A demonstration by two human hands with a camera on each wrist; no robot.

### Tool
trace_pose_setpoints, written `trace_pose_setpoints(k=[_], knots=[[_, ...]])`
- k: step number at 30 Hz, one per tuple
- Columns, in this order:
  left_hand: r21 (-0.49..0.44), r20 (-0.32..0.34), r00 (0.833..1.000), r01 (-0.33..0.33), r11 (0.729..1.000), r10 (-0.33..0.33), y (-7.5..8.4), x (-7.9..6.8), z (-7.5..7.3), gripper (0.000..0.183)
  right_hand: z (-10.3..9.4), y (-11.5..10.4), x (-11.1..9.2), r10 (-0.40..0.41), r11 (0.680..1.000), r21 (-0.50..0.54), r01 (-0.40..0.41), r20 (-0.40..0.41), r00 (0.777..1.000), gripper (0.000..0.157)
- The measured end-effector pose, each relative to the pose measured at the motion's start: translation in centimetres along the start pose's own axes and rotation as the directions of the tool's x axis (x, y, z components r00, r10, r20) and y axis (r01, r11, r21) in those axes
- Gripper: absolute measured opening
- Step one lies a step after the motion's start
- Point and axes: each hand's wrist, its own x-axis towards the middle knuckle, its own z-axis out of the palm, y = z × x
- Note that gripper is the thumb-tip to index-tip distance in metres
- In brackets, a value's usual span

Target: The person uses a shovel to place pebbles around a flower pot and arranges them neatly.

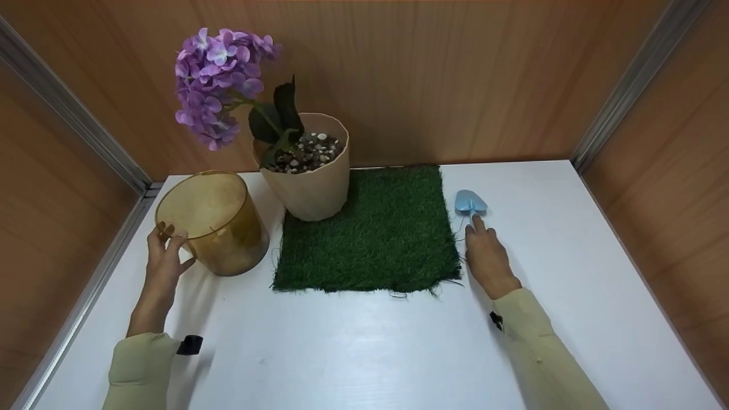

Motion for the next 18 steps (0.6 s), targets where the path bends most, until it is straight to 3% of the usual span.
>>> trace_pose_setpoints(k=[8,18], knots=[[0.026,-0.010,1.000,0.024,0.999,-0.024,0.1,-0.1,-0.1,0.072,-0.5,0.4,-0.3,0.002,0.999,0.037,0.004,-0.146,0.989,0.035],[0.002,-0.008,1.000,0.026,1.000,-0.026,0.4,-0.1,0.2,0.070,-1.3,0.7,-1.4,0.001,0.997,0.074,0.015,-0.206,0.979,0.036]])
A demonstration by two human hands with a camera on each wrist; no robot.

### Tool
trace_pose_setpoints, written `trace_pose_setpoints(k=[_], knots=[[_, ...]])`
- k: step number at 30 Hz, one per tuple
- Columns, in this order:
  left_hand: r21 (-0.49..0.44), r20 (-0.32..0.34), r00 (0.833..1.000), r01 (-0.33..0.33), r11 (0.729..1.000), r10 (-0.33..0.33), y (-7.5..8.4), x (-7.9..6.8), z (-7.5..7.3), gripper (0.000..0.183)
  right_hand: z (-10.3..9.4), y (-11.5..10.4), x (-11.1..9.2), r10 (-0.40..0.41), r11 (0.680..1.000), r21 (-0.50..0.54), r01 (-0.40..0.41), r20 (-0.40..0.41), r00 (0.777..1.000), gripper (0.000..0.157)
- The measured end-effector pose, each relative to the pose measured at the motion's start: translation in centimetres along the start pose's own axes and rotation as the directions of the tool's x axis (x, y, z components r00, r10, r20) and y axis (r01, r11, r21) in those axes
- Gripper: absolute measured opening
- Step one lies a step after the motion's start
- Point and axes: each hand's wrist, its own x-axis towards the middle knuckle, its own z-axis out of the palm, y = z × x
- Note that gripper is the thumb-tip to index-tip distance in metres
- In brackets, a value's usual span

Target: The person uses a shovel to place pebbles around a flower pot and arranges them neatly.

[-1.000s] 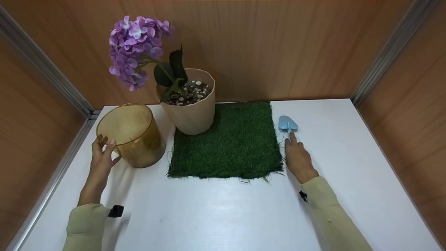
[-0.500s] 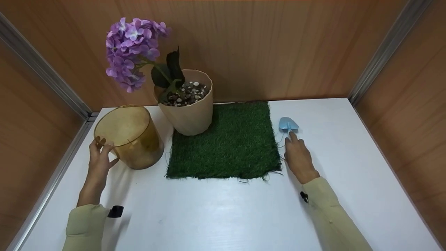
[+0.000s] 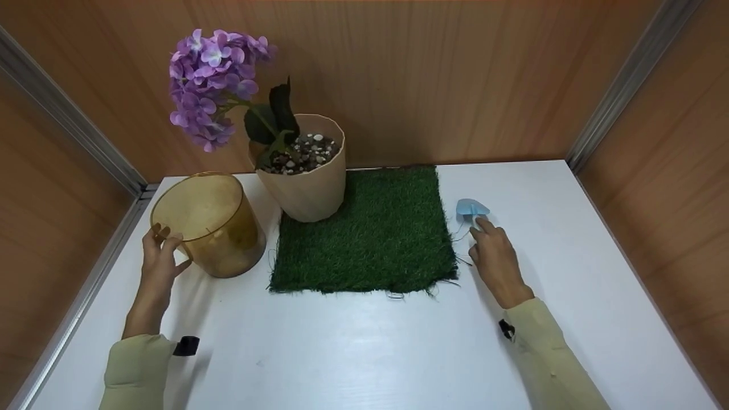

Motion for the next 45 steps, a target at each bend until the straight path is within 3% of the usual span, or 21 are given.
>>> trace_pose_setpoints(k=[11,21,32,45], knots=[[-0.028,0.019,1.000,0.010,1.000,-0.010,0.0,-0.1,-0.3,0.066,-0.4,-0.2,-0.9,0.008,0.998,0.057,-0.006,-0.035,0.999,0.038],[0.003,0.040,0.999,0.004,1.000,-0.004,-0.1,-0.7,-0.8,0.065,-0.8,-0.3,-1.1,0.007,0.999,0.041,-0.005,-0.071,0.997,0.039],[0.069,0.123,0.991,0.037,0.997,-0.045,-0.1,-1.7,-2.1,0.064,-1.8,-0.9,-0.9,0.026,0.998,0.054,-0.021,-0.097,0.995,0.043],[0.028,0.188,0.982,-0.001,1.000,-0.004,-0.5,-2.7,-3.5,0.063,-2.8,-0.9,-0.9,0.012,0.999,0.047,-0.006,-0.127,0.992,0.042]])
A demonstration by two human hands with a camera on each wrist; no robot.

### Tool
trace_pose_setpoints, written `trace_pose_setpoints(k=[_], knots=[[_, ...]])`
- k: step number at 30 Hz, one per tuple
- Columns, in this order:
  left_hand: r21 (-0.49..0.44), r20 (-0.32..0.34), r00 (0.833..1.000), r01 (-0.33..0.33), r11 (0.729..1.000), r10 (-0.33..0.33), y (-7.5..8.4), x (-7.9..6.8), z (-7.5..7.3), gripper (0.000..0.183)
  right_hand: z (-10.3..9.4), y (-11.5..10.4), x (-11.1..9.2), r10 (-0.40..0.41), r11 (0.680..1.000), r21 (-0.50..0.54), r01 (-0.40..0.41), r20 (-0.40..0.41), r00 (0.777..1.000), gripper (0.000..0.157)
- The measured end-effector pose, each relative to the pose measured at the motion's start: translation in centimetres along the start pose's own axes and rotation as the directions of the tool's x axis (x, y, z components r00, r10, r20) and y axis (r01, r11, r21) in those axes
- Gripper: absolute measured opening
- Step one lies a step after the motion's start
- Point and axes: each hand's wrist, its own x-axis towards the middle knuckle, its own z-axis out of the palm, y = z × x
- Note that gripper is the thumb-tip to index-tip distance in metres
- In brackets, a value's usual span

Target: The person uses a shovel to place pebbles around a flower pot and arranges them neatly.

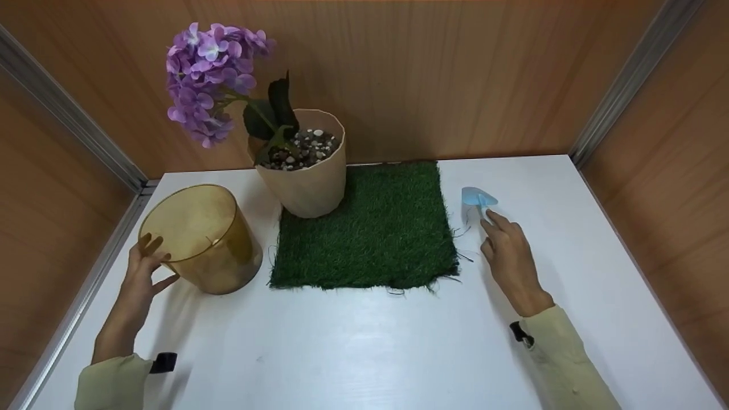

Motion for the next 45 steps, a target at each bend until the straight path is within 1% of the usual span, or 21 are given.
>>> trace_pose_setpoints(k=[6,11,19,23,30,36,41,45], knots=[[0.004,0.055,0.998,-0.012,1.000,0.012,-0.1,-0.7,-0.9,0.063,-0.5,-0.3,0.0,0.032,0.999,0.041,-0.032,0.008,0.999,0.042],[0.001,0.111,0.993,-0.028,1.000,0.028,-0.2,-1.0,-1.7,0.060,-0.7,-0.3,0.0,0.070,0.995,0.073,-0.071,0.011,0.997,0.043],[0.011,0.182,0.983,-0.029,1.000,0.027,-0.4,-1.3,-2.6,0.060,-1.0,-0.4,0.0,0.105,0.989,0.107,-0.107,0.022,0.994,0.045],[0.006,0.221,0.975,-0.030,1.000,0.028,-0.6,-1.3,-3.1,0.059,-1.2,-0.6,0.1,0.111,0.986,0.125,-0.113,0.021,0.994,0.045],[-0.004,0.300,0.952,-0.056,0.998,0.055,-0.6,-1.5,-3.8,0.057,-1.7,-1.3,0.3,0.100,0.985,0.140,-0.097,-0.016,0.995,0.043],[0.006,0.333,0.941,-0.067,0.998,0.061,-0.5,-1.7,-4.3,0.057,-2.1,-1.9,0.6,0.107,0.983,0.155,-0.103,-0.015,0.994,0.044],[0.009,0.368,0.927,-0.079,0.997,0.070,-0.5,-1.8,-4.4,0.056,-2.3,-2.3,0.8,0.103,0.982,0.160,-0.099,-0.020,0.994,0.045],[0.019,0.389,0.919,-0.074,0.997,0.061,-0.6,-1.9,-4.5,0.056,-2.6,-2.8,0.8,0.093,0.985,0.150,-0.088,-0.025,0.995,0.045]])
